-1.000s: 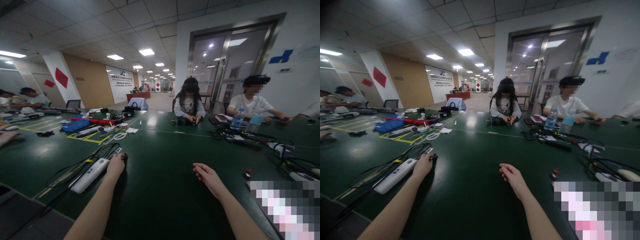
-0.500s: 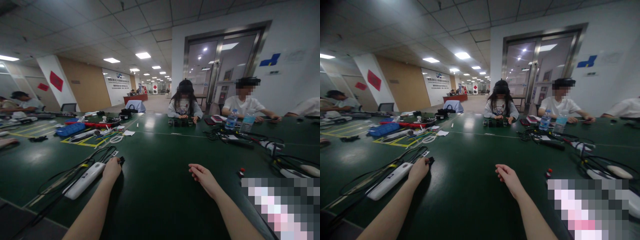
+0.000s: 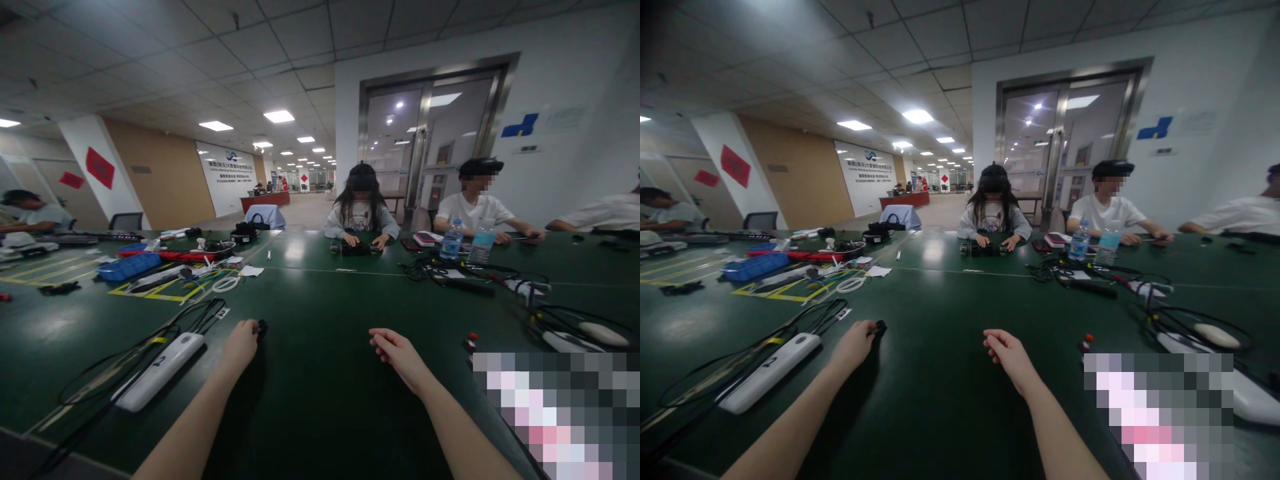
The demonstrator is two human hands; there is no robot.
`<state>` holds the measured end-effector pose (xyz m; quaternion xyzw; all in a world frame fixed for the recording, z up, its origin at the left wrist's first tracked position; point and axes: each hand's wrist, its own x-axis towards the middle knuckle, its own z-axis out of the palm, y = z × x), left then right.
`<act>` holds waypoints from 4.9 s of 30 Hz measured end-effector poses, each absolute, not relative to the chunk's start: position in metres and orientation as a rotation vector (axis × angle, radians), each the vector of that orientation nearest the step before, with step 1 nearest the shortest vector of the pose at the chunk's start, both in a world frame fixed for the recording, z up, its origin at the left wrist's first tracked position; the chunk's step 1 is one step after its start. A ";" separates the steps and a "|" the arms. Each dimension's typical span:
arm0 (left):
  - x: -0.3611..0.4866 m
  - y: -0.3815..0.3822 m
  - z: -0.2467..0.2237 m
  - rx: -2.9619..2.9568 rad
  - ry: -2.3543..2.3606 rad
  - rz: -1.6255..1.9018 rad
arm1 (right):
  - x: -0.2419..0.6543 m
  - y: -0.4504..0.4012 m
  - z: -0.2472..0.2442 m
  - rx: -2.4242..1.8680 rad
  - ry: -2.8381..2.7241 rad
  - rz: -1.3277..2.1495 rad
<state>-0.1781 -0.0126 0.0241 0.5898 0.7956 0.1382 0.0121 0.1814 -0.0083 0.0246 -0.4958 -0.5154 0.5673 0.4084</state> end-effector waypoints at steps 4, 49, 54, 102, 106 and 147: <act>-0.136 -0.008 0.021 2.028 2.254 0.473 | 0.181 -0.009 0.025 -1.247 -1.301 1.429; -0.014 -0.021 0.013 1.997 1.283 0.625 | 0.153 -0.026 0.035 -1.344 -2.009 0.906; -0.014 -0.019 0.011 1.982 1.258 0.660 | 0.154 -0.026 0.034 -1.335 -1.993 0.913; -0.013 -0.018 0.018 1.842 1.325 0.783 | 0.162 -0.014 0.025 -1.103 -1.594 1.262; -0.014 -0.016 0.015 1.831 1.305 0.784 | 0.162 -0.011 0.020 -1.077 -1.677 1.248; -0.130 -0.008 0.036 2.019 1.707 0.554 | 0.177 -0.007 0.017 -1.134 -1.258 1.431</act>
